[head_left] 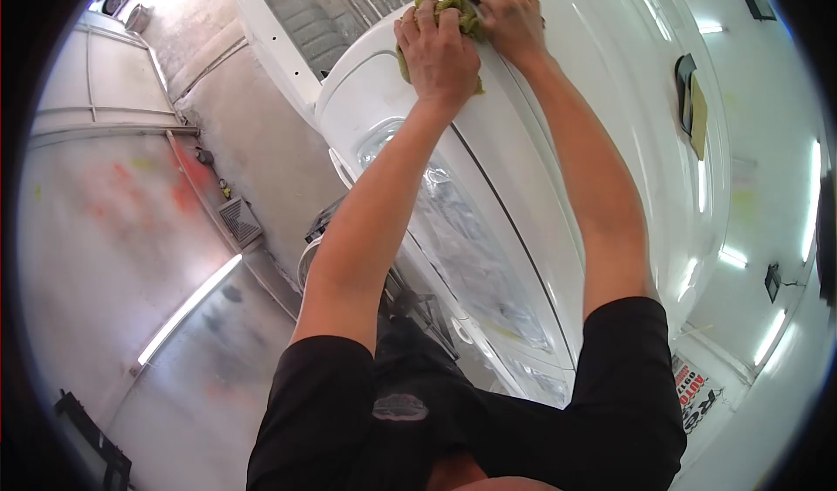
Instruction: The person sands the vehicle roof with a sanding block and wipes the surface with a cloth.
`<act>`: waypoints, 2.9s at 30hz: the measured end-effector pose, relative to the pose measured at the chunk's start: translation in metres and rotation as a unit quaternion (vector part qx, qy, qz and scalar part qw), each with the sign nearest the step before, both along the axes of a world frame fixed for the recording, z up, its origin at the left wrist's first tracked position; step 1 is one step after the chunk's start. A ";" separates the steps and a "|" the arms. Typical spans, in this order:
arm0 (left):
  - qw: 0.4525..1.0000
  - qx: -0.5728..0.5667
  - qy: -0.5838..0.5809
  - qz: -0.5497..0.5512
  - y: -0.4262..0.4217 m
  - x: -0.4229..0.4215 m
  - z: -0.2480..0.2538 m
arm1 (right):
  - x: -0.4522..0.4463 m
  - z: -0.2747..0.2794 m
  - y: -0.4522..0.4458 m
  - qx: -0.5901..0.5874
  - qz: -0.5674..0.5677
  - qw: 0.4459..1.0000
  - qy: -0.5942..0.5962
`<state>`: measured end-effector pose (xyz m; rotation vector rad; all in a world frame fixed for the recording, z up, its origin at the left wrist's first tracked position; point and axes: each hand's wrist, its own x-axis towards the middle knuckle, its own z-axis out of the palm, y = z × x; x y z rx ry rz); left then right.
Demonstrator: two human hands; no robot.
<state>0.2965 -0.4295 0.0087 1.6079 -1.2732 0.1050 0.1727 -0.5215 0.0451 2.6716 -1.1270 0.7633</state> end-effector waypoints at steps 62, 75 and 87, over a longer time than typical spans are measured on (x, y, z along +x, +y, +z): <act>0.983 0.065 -0.125 -0.114 -0.003 0.001 0.015 | -0.160 0.009 0.089 0.003 0.003 0.999 0.037; 0.985 0.064 -0.106 -0.124 -0.002 0.003 0.017 | -0.148 0.010 0.051 0.012 -0.025 0.999 0.041; 0.983 0.062 -0.104 -0.136 0.000 0.004 0.021 | -0.126 0.011 0.008 0.023 -0.056 0.998 0.004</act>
